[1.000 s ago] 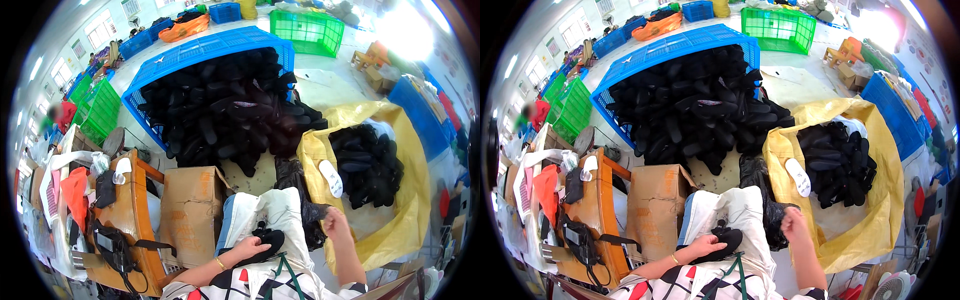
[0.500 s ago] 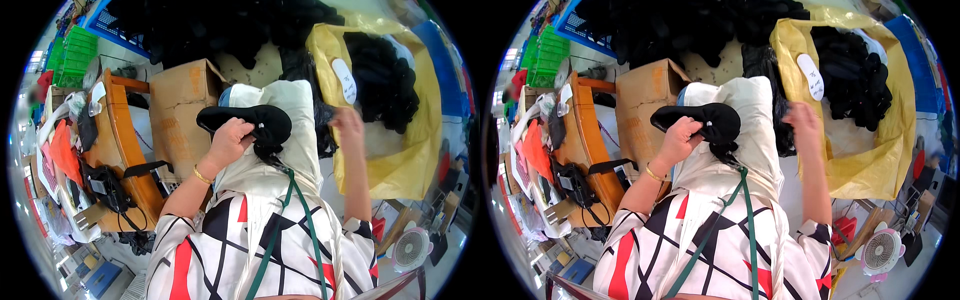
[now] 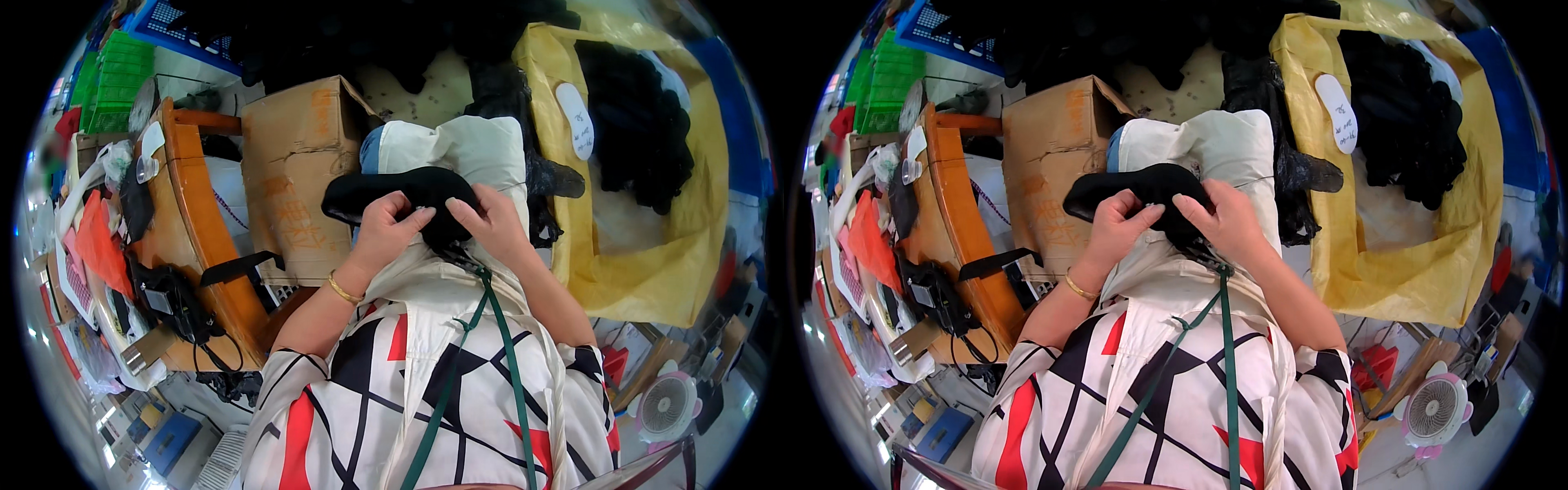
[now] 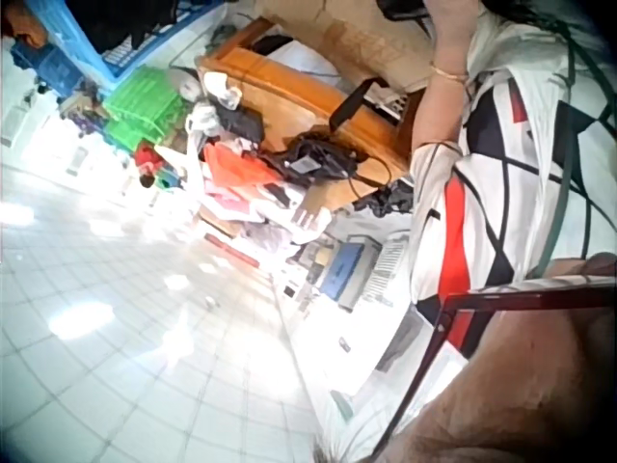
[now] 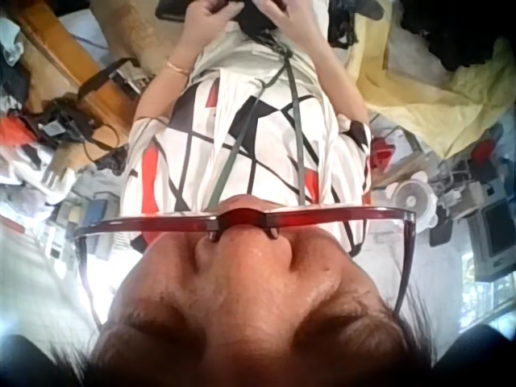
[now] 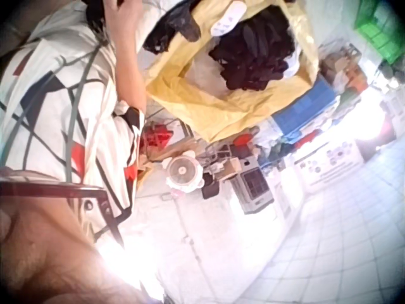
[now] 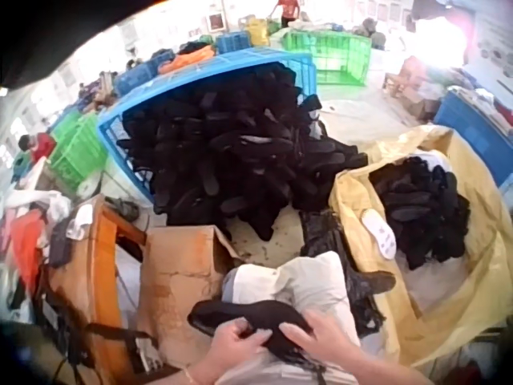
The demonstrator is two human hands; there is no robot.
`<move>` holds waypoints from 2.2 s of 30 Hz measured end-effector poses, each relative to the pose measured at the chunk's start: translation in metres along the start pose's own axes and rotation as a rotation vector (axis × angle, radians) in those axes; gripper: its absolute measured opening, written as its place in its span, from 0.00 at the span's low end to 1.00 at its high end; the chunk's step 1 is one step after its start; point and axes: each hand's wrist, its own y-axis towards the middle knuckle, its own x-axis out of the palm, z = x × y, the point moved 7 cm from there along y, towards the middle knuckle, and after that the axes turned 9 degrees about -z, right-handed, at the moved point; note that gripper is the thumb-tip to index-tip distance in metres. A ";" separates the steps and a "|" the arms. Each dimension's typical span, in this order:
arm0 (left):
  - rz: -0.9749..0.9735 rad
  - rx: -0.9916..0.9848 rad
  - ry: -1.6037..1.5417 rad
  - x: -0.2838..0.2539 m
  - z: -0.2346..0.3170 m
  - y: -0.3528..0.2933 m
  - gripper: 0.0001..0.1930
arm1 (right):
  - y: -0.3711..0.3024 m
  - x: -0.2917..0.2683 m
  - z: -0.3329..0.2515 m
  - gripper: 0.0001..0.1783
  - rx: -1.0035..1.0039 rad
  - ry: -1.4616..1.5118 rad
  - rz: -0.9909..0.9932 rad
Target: The person sits on the floor in a workshop and sews black shoe uppers using a needle and thread. They pick up a shoe from a nearby pile, stitch the edges, and then place the finished item into a cardboard box.
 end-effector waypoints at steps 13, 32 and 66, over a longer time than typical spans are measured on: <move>0.210 0.497 0.687 -0.009 0.071 0.024 0.12 | -0.076 -0.161 0.102 0.22 -0.177 1.290 0.783; 0.457 0.070 0.742 -0.099 -0.014 0.020 0.12 | -0.026 -0.060 0.084 0.12 -0.012 0.566 0.286; 1.147 -0.321 -0.005 -0.554 -0.052 0.277 0.42 | 0.115 -0.073 0.048 0.10 0.260 0.383 0.327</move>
